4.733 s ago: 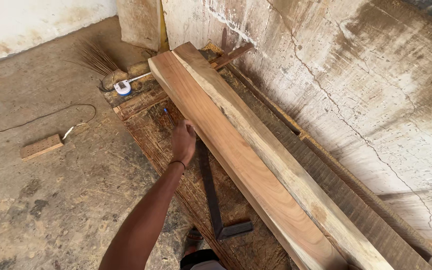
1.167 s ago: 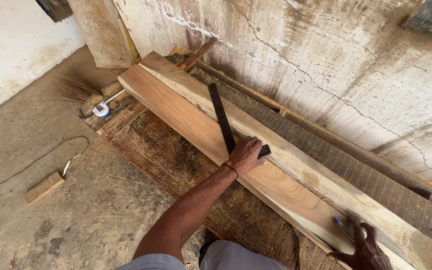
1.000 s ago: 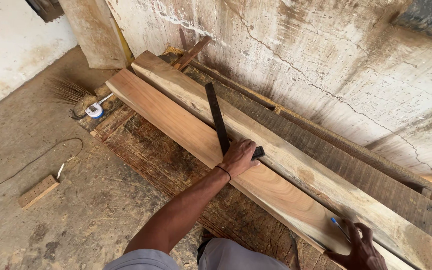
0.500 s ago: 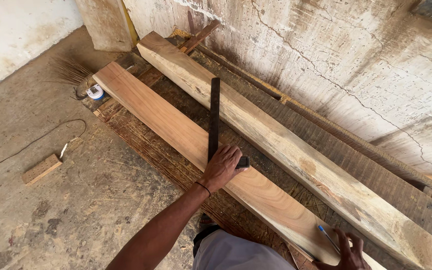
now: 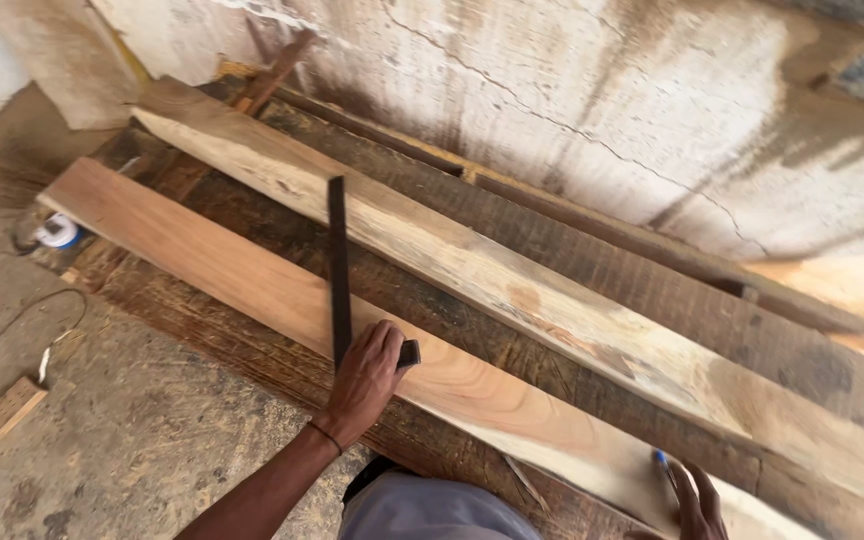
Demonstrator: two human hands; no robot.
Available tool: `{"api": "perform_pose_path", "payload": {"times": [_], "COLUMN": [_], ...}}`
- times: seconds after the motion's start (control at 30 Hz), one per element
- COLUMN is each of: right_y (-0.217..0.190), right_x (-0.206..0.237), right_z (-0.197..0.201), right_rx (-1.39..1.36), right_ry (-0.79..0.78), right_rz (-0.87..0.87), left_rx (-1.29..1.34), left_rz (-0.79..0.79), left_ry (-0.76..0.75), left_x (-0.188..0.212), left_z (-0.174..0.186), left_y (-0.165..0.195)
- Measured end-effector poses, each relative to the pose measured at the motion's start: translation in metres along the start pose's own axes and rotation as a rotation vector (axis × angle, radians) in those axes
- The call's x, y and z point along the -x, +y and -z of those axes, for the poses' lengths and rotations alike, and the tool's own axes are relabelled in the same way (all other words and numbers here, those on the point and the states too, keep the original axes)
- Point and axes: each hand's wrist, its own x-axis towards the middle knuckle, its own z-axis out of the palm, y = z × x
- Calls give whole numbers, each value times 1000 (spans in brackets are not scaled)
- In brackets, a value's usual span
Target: The person measures and marks wooden planks laid on a workbench. They position an L-shaped framing square against the boards, draw marking lines with a pen, reposition the planks, and check the square against different boards while moving around the bench.
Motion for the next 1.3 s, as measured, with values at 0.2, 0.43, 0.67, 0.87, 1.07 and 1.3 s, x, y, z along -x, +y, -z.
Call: {"api": "perform_pose_path", "payload": {"times": [0.2, 0.43, 0.67, 0.87, 1.07, 1.3], "right_y": [3, -5, -10, -7, 3, -2], "right_x": [43, 28, 27, 54, 63, 48], "right_z": [33, 35, 47, 46, 46, 59], "right_rx": [215, 324, 294, 258, 236, 318], "right_ry": [-258, -277, -295, -349, -342, -518], "right_rz": [-91, -44, -5, -34, 47, -41], "left_rx": [140, -102, -226, -183, -257, -289], "left_rz": [-98, -194, -89, -92, -125, -186], "left_ry": [-121, -278, -466, -397, -531, -738], "left_x": [20, 3, -5, 18, 13, -13], "left_z": [-6, -9, -8, -5, -4, 1], "left_y": [61, 78, 93, 93, 88, 80]}}
